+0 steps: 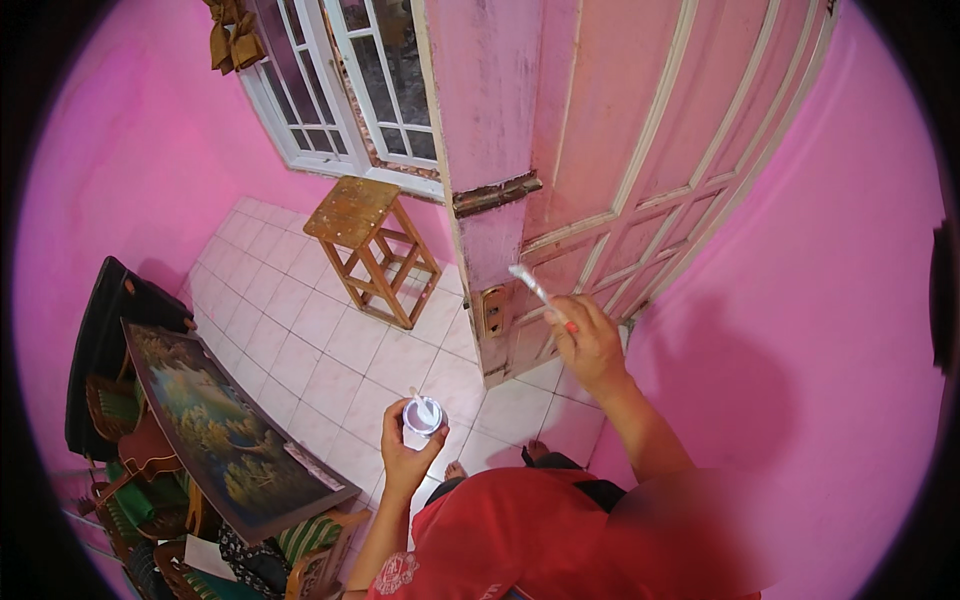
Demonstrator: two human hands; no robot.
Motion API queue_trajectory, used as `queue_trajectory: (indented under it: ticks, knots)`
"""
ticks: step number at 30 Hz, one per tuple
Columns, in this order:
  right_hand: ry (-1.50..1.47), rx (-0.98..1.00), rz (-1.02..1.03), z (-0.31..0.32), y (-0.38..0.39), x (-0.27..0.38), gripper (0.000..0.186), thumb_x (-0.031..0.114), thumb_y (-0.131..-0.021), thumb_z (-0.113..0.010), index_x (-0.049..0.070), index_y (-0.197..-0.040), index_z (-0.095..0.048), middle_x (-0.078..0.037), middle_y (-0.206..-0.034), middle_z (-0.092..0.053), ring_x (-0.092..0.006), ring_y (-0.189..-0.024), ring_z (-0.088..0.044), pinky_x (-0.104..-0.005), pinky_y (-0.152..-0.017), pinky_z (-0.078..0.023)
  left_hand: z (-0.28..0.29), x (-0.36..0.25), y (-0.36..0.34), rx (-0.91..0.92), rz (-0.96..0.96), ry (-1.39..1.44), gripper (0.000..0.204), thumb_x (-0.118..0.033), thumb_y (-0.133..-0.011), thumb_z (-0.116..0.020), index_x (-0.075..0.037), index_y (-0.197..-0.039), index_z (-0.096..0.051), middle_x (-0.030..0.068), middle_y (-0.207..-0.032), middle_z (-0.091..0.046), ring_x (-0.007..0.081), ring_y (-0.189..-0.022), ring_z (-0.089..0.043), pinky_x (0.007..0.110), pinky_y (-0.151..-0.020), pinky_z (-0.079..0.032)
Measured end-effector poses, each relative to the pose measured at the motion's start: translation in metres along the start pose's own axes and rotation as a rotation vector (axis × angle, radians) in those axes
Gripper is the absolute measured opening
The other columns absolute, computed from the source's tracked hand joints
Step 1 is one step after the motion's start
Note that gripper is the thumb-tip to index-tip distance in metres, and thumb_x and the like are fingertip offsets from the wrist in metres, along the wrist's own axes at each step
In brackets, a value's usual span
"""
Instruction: The person paints a wooden door frame using a small brush, frequently dipping the brush into a plastic container of white paint held in the other hand.
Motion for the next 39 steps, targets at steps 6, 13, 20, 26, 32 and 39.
queue_trajectory:
  ticks: [6, 13, 20, 26, 32, 39]
  knots:
    - [0.016, 0.040, 0.076, -0.014, -0.015, -0.009, 0.032, 0.007, -0.087, -0.077, 0.005, -0.116, -0.065, -0.012, -0.101, -0.065, -0.0320, -0.086, -0.068, -0.0395, -0.072, -0.056, -0.002, 0.006, 0.002, 0.003, -0.019, 0.003, 0.067, -0.007, -0.075, -0.087, -0.003, -0.131, -0.049, 0.0089, -0.122, -0.056, 0.0204, -0.119, -0.056, 0.035, -0.107, -0.043]
    - [-0.008, -0.049, 0.065, 0.016, -0.029, 0.016, 0.030, 0.007, -0.087, -0.077, 0.005, -0.115, -0.066, -0.011, -0.101, -0.065, -0.0309, -0.084, -0.067, -0.0390, -0.071, -0.055, -0.005, 0.001, 0.000, -0.052, -0.031, 0.041, 0.063, -0.010, -0.075, -0.087, -0.003, -0.126, -0.053, 0.0088, -0.117, -0.060, 0.0204, -0.114, -0.058, 0.035, -0.105, -0.044]
    - [0.004, -0.036, -0.002, -0.012, -0.014, -0.005, 0.023, 0.007, -0.090, -0.074, 0.005, -0.113, -0.068, -0.012, -0.098, -0.066, -0.0302, -0.081, -0.068, -0.0388, -0.070, -0.055, -0.005, -0.001, 0.002, -0.050, -0.032, 0.039, 0.063, -0.011, -0.074, -0.088, -0.003, -0.126, -0.053, 0.0090, -0.117, -0.060, 0.0208, -0.115, -0.058, 0.035, -0.104, -0.044]
    - [-0.004, -0.087, 0.025, 0.007, -0.010, 0.010, 0.022, 0.006, -0.090, -0.074, 0.003, -0.111, -0.068, -0.013, -0.097, -0.068, -0.0296, -0.079, -0.068, -0.0372, -0.068, -0.055, 0.000, 0.004, 0.004, -0.075, -0.004, 0.002, 0.064, -0.013, -0.074, -0.088, -0.004, -0.127, -0.054, 0.0095, -0.119, -0.060, 0.0214, -0.116, -0.058, 0.036, -0.105, -0.044]
    - [-0.102, 0.003, -0.125, -0.012, 0.010, 0.015, 0.023, 0.006, -0.089, -0.075, 0.002, -0.111, -0.069, -0.014, -0.092, -0.069, -0.0267, -0.076, -0.067, -0.0359, -0.067, -0.054, -0.002, 0.005, 0.004, -0.075, -0.010, 0.000, 0.064, -0.015, -0.074, -0.088, -0.003, -0.127, -0.054, 0.0102, -0.120, -0.061, 0.0215, -0.115, -0.059, 0.036, -0.104, -0.045]
    - [-0.113, 0.044, -0.094, -0.041, 0.025, 0.018, 0.023, 0.006, -0.088, -0.075, 0.004, -0.110, -0.070, -0.012, -0.086, -0.068, -0.0252, -0.067, -0.064, -0.0359, -0.062, -0.054, 0.003, 0.002, 0.002, -0.088, -0.014, -0.001, 0.065, -0.016, -0.073, -0.088, -0.003, -0.127, -0.054, 0.0104, -0.121, -0.061, 0.0222, -0.117, -0.060, 0.037, -0.106, -0.045]
Point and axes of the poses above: each hand's wrist, its own y-axis away from the middle knuckle, its own z-axis out of the back of the hand, x = y × z, the point moved 1 cm from there along -y, towards the middle knuckle
